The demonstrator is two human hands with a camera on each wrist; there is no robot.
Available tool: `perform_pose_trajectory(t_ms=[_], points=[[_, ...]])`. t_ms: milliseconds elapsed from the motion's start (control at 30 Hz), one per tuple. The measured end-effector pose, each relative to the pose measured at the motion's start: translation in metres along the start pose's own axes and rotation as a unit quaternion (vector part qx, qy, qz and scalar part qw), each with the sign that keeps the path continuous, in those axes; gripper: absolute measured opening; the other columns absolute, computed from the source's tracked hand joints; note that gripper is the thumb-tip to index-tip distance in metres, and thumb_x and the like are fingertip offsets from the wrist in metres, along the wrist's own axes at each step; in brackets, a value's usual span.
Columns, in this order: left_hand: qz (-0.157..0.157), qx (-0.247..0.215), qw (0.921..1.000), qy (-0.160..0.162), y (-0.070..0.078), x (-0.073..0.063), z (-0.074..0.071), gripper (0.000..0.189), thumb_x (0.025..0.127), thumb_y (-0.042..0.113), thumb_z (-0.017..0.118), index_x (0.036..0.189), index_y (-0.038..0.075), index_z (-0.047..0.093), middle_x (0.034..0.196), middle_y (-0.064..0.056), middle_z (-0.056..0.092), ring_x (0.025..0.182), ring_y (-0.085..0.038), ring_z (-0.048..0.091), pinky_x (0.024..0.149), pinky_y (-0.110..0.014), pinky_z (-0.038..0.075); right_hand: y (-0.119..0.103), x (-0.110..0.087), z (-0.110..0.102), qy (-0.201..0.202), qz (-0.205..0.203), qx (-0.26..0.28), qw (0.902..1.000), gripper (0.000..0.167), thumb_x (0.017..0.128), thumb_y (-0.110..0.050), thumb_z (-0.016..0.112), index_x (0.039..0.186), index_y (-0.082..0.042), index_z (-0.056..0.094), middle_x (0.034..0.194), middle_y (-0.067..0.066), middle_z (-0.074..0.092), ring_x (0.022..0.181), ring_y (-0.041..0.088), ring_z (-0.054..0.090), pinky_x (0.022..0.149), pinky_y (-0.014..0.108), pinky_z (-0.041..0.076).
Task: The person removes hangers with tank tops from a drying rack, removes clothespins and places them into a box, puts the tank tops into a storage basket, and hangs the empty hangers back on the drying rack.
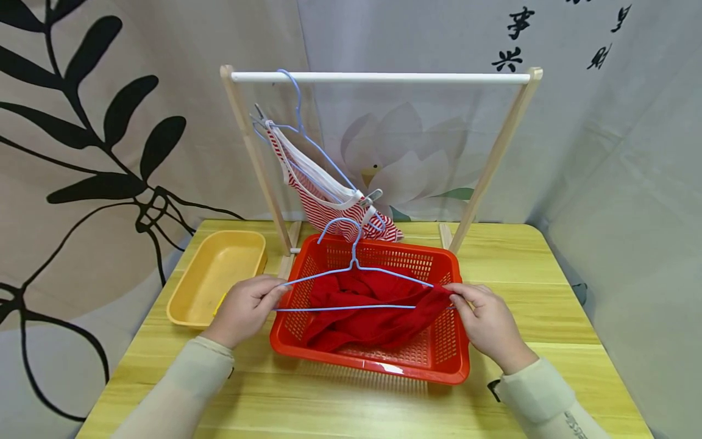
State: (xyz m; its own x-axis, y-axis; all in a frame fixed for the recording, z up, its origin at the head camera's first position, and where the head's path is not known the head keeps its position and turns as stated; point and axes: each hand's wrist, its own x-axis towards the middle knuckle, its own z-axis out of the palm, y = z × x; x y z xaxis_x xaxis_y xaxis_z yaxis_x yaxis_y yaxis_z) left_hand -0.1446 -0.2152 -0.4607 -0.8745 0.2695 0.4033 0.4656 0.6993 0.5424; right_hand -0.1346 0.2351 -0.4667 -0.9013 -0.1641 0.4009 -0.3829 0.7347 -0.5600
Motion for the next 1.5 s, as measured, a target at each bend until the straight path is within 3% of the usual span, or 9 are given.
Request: perform_pose_trajectory(t_ms=[133, 367, 767, 1300, 1500], points=[[0.0, -0.01, 0.9999, -0.001, -0.002, 0.0, 0.0, 0.015, 0.103, 0.017, 0.069, 0.092, 0.017, 0.079, 0.076, 0.012, 0.058, 0.064, -0.004, 0.051, 0.062, -0.025, 0.047, 0.001, -0.001, 0.001, -0.002, 0.004, -0.001, 1.0, 0.022, 0.099, -0.004, 0.07, 0.117, -0.014, 0.079, 0.108, 0.003, 0.08, 0.097, 0.021, 0.068, 0.081, 0.04, 0.057], [-0.008, -0.012, 0.9999, 0.002, -0.005, -0.002, -0.004, 0.015, 0.104, 0.016, 0.067, 0.098, 0.015, 0.081, 0.084, 0.005, 0.07, 0.067, -0.002, 0.058, 0.064, -0.026, 0.052, 0.003, -0.001, 0.002, -0.008, 0.013, -0.005, 0.9999, 0.022, 0.099, -0.004, 0.07, 0.117, -0.013, 0.078, 0.11, 0.004, 0.08, 0.096, 0.021, 0.068, 0.081, 0.041, 0.058], [-0.004, -0.006, 0.9999, 0.007, -0.006, -0.003, -0.009, 0.015, 0.103, 0.013, 0.067, 0.096, 0.014, 0.079, 0.077, 0.009, 0.061, 0.067, -0.002, 0.058, 0.064, -0.026, 0.053, 0.004, -0.003, 0.005, -0.021, 0.025, -0.004, 0.9995, 0.023, 0.1, -0.005, 0.069, 0.119, -0.014, 0.078, 0.108, 0.003, 0.08, 0.096, 0.021, 0.067, 0.079, 0.039, 0.057], [-0.006, -0.009, 0.9998, 0.014, -0.009, -0.005, -0.012, 0.02, 0.103, 0.013, 0.068, 0.088, 0.024, 0.075, 0.074, 0.012, 0.059, 0.064, -0.002, 0.055, 0.06, -0.025, 0.048, 0.002, -0.003, 0.006, -0.027, 0.029, -0.001, 0.9992, 0.023, 0.1, -0.005, 0.069, 0.119, -0.013, 0.078, 0.108, 0.003, 0.079, 0.097, 0.021, 0.068, 0.081, 0.04, 0.058], [-0.006, -0.008, 0.9999, 0.014, -0.01, -0.005, -0.014, 0.02, 0.103, 0.013, 0.068, 0.089, 0.025, 0.076, 0.073, 0.014, 0.058, 0.064, -0.002, 0.055, 0.06, -0.025, 0.049, 0.002, -0.004, 0.006, -0.029, 0.029, -0.001, 0.9992, 0.022, 0.1, -0.005, 0.069, 0.119, -0.013, 0.077, 0.107, 0.003, 0.079, 0.093, 0.019, 0.066, 0.076, 0.033, 0.056]])
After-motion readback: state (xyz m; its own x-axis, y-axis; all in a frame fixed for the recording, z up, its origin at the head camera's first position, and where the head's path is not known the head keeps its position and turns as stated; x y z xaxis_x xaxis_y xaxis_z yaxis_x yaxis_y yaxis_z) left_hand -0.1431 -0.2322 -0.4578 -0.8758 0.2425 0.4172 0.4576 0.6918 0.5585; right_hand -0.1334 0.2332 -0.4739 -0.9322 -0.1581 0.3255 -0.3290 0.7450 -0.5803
